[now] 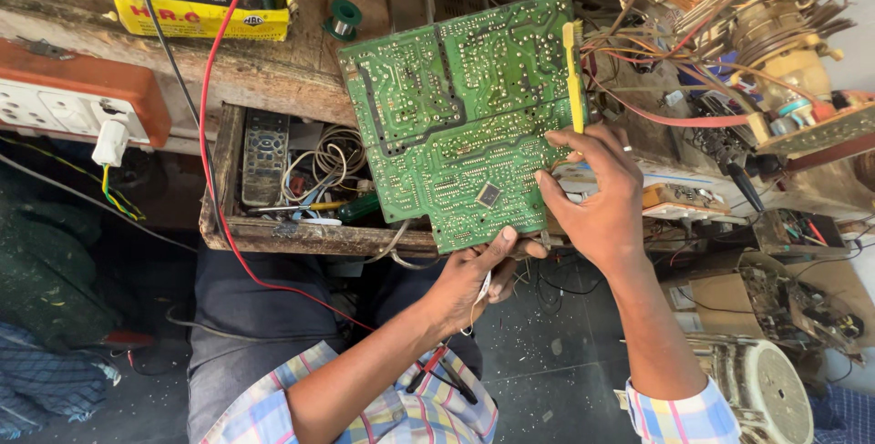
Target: The person holds a green circuit board against the workbench and uses a soldering iron to solder components on it, repositioning the board and reaching for solder. They then brush over the board's surface and finally touch multimeter probes to points on the board to test it.
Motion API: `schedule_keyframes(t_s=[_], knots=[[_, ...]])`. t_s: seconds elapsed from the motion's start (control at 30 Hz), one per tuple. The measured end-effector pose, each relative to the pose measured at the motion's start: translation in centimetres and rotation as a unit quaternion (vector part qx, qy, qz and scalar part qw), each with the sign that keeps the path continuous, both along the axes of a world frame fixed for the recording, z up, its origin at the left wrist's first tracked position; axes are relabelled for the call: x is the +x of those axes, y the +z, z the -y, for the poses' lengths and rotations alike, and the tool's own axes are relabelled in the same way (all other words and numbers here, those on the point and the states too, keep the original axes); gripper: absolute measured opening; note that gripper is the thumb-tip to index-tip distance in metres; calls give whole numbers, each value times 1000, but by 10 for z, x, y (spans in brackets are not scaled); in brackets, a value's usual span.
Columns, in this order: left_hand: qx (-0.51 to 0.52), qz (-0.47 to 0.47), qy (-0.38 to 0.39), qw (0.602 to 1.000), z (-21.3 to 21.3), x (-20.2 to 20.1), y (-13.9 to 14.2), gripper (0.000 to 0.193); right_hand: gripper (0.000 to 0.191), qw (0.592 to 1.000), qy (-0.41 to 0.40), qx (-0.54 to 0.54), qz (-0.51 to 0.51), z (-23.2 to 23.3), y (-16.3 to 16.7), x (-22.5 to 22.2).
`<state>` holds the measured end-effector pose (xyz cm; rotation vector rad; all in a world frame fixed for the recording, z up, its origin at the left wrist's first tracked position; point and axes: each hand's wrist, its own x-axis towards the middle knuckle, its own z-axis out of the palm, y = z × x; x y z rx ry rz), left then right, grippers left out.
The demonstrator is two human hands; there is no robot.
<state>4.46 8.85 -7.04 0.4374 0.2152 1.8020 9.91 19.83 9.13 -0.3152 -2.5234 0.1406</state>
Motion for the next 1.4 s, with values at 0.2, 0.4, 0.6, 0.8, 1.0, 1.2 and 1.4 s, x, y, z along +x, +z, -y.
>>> schedule_keyframes(t_s=[0.2,0.4,0.6,0.8,1.0,1.2,1.4], knots=[[-2,5,-3,1000,-1,1,0,30,47,1000,5,-2,14,-1,5,0],[-7,-1,-5,1000,2,-1,4,31,46,999,10,-33,18,-2,8,0],[-5,-1,-3,1000,3,-2,4,31,46,1000,8,-18,24,-2,6,-1],[-4,-6,-1,1000,3,-2,3,32,51,1000,10,8,24,0,5,-1],[-4,-6,-1,1000,2,-2,2,32,51,999,14,27,17,2,2,-3],[-9,-3,-2,1000,3,-2,1,30,50,1000,6,24,19,2,0,-3],[-12,-2,1,1000,1,-2,0,29,51,999,26,38,16,4,2,-5]])
